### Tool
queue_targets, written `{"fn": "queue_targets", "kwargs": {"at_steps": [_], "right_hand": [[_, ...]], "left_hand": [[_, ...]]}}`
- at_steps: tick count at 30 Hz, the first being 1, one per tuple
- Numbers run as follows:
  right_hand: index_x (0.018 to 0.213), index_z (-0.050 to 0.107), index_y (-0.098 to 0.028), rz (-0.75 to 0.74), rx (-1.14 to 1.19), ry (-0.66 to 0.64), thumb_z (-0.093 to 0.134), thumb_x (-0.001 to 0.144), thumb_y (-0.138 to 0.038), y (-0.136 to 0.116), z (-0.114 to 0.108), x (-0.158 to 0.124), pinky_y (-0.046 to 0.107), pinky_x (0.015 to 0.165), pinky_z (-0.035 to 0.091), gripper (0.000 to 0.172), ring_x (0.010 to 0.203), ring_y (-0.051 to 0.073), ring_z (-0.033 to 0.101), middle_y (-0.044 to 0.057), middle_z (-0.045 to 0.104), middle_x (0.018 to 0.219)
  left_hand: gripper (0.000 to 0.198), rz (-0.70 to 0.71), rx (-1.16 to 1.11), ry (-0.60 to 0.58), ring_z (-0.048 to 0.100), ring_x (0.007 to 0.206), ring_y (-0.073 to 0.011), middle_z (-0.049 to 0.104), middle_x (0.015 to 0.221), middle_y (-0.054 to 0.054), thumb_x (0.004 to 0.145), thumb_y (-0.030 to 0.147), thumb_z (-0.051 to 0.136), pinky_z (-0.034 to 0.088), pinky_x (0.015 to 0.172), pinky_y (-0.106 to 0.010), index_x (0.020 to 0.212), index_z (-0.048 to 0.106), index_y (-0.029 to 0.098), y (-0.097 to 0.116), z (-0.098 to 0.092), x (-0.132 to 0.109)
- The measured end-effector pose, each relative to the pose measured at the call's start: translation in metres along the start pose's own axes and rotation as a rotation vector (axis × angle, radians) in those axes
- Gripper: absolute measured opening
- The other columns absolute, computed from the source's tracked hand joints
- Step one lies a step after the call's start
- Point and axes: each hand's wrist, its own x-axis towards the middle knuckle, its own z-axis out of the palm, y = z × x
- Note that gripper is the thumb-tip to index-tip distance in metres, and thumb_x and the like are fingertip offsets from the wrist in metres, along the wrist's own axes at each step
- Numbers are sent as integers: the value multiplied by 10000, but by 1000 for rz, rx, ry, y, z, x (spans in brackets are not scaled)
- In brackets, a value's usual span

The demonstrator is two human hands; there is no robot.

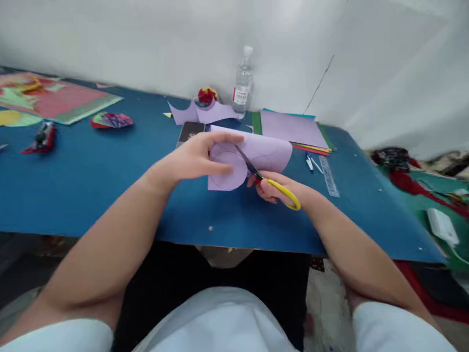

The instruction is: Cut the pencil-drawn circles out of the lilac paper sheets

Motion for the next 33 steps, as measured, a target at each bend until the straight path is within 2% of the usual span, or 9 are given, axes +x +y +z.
{"fn": "queue_targets", "kwargs": {"at_steps": [5,11,14,18,29,33], "right_hand": [[1131,609,-218,0,-21,5,661,889,-1021,-5,-1,-1,308,523,304,840,582,110,366,-80,423,771],[1128,615,-218,-3,-28,12,666,903,-1007,-3,-1,0,309,526,327,822,588,113,394,-68,450,784],[1121,613,-211,-6,-11,18,682,873,-1022,-1,-1,1,304,517,319,851,581,105,379,-73,448,785],[1120,608,-216,-28,15,16,686,912,-985,1,0,1,300,513,315,801,573,103,357,-84,431,763],[1142,621,-203,-16,40,12,708,909,-971,1,0,1,289,515,341,807,598,108,356,-88,411,754],[1141,617,-211,-27,52,-1,709,922,-957,1,1,1,293,513,329,783,596,113,348,-91,392,746]], "left_hand": [[765,37,-16,13,777,1196,-341,794,1473,-116,771,345,918,668,998,-490,1515,779,240,-11,-1,4],[768,58,-33,15,762,1291,-378,775,1520,-131,773,351,944,663,1090,-543,1516,779,240,-12,-1,3],[779,64,-43,13,754,1328,-396,766,1536,-142,772,343,952,650,1137,-574,1524,774,237,-12,-1,3],[756,78,-64,16,723,1411,-412,759,1556,-138,773,332,964,610,1217,-595,1502,786,244,-13,0,3],[784,83,-39,17,726,1414,-417,736,1601,-144,778,350,951,645,1158,-569,1531,767,237,-18,0,3],[774,91,-27,20,708,1446,-421,742,1592,-143,781,351,952,614,1216,-582,1524,769,230,-18,-1,3]]}}
